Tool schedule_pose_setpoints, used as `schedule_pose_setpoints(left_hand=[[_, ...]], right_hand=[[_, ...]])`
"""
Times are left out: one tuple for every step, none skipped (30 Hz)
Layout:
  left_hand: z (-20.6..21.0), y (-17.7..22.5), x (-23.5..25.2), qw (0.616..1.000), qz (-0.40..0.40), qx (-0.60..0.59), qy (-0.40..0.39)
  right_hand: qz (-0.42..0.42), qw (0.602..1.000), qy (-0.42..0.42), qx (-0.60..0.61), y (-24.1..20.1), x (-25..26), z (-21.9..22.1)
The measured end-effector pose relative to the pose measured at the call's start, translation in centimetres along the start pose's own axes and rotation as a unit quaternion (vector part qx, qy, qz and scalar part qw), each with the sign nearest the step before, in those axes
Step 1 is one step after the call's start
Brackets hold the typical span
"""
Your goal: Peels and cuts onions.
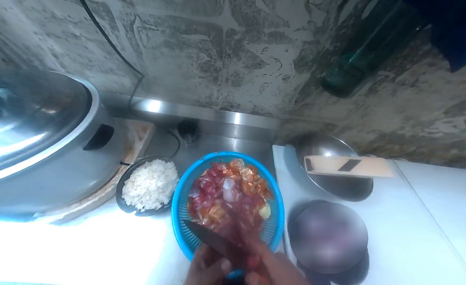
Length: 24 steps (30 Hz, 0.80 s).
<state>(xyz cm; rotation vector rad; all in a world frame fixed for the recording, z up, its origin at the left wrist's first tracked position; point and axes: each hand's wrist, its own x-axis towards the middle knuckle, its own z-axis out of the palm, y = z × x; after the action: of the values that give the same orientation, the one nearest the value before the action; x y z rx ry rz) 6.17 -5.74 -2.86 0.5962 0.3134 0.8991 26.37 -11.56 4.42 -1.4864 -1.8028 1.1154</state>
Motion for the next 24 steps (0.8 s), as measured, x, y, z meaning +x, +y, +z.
schedule_pose_setpoints(left_hand=[[-0.2,0.0,-0.1,1.000,0.003,0.005,-0.002],[-0.4,-0.2,-0.1,1.000,0.007,0.012,-0.010],[-0.6,-0.3,-0.1,1.000,0.011,0.021,-0.012],[-0.7,-0.4,-0.1,0.999,0.015,0.032,-0.010],[-0.8,-0.4,-0.2,0.999,0.018,0.048,-0.010],[-0.8,-0.4,-0.2,0.998,0.021,0.061,-0.014],[-0.8,-0.2,-0.2,0.997,0.024,0.071,-0.019],[-0.8,-0.1,-0.1,0.996,0.028,0.081,-0.031],[-0.8,0.1,0.0,0.994,0.034,0.093,-0.052],[-0.9,0.2,0.0,0.991,0.040,0.105,-0.075],[-0.8,0.2,0.1,0.988,0.043,0.111,-0.093],[-0.7,0.2,0.1,0.987,0.043,0.111,-0.103],[-0.6,0.2,0.1,0.988,0.037,0.101,-0.108],[-0.5,0.2,0.1,0.991,0.027,0.082,-0.101],[-0.5,0.1,0.1,0.994,0.014,0.060,-0.088],[-0.6,0.0,0.2,0.996,0.002,0.036,-0.076],[-0.6,-0.1,0.3,0.998,-0.004,0.018,-0.068],[-0.6,-0.1,0.3,0.998,-0.004,0.011,-0.058],[-0.5,-0.1,0.3,0.999,0.000,0.016,-0.046],[-0.4,-0.1,0.2,0.999,0.003,0.029,-0.034],[-0.1,0.0,0.1,0.999,0.005,0.043,-0.019],[0.1,0.1,0.0,0.998,0.008,0.055,-0.009],[0.2,0.1,0.0,0.998,0.011,0.065,-0.012],[0.3,0.1,0.0,0.997,0.013,0.076,-0.009]], right_hand=[[-0.007,1.000,0.007,-0.003,0.1,0.0,0.1],[-0.015,1.000,0.016,-0.004,0.2,0.0,0.2],[-0.021,0.999,0.025,-0.001,0.3,0.1,0.2],[-0.025,0.999,0.032,0.010,0.5,0.1,0.3],[-0.024,0.999,0.037,0.032,0.6,0.1,0.3],[-0.016,0.997,0.037,0.059,0.8,0.2,0.2],[-0.001,0.995,0.041,0.094,1.0,0.2,0.1],[0.021,0.989,0.053,0.140,1.3,0.3,0.1],[0.049,0.979,0.068,0.187,1.7,0.4,0.1],[0.078,0.967,0.083,0.228,2.3,0.5,-0.1],[0.104,0.958,0.096,0.249,2.8,0.6,-0.3],[0.124,0.953,0.104,0.256,3.2,0.6,-0.5],[0.134,0.953,0.106,0.251,3.2,0.6,-0.6],[0.136,0.957,0.105,0.235,3.0,0.5,-0.7],[0.129,0.964,0.099,0.211,2.7,0.3,-0.6],[0.113,0.972,0.091,0.184,2.2,0.1,-0.6],[0.093,0.980,0.081,0.153,1.8,-0.1,-0.6],[0.076,0.988,0.064,0.118,1.4,-0.3,-0.6],[0.058,0.994,0.045,0.080,1.1,-0.5,-0.6],[0.039,0.997,0.029,0.051,0.8,-0.6,-0.5],[0.026,0.999,0.013,0.027,0.5,-0.7,-0.4],[0.020,1.000,-0.001,0.010,0.3,-0.7,-0.3],[0.018,1.000,-0.009,-0.005,0.0,-0.7,-0.3],[0.015,1.000,-0.009,-0.018,-0.1,-0.7,-0.2]])
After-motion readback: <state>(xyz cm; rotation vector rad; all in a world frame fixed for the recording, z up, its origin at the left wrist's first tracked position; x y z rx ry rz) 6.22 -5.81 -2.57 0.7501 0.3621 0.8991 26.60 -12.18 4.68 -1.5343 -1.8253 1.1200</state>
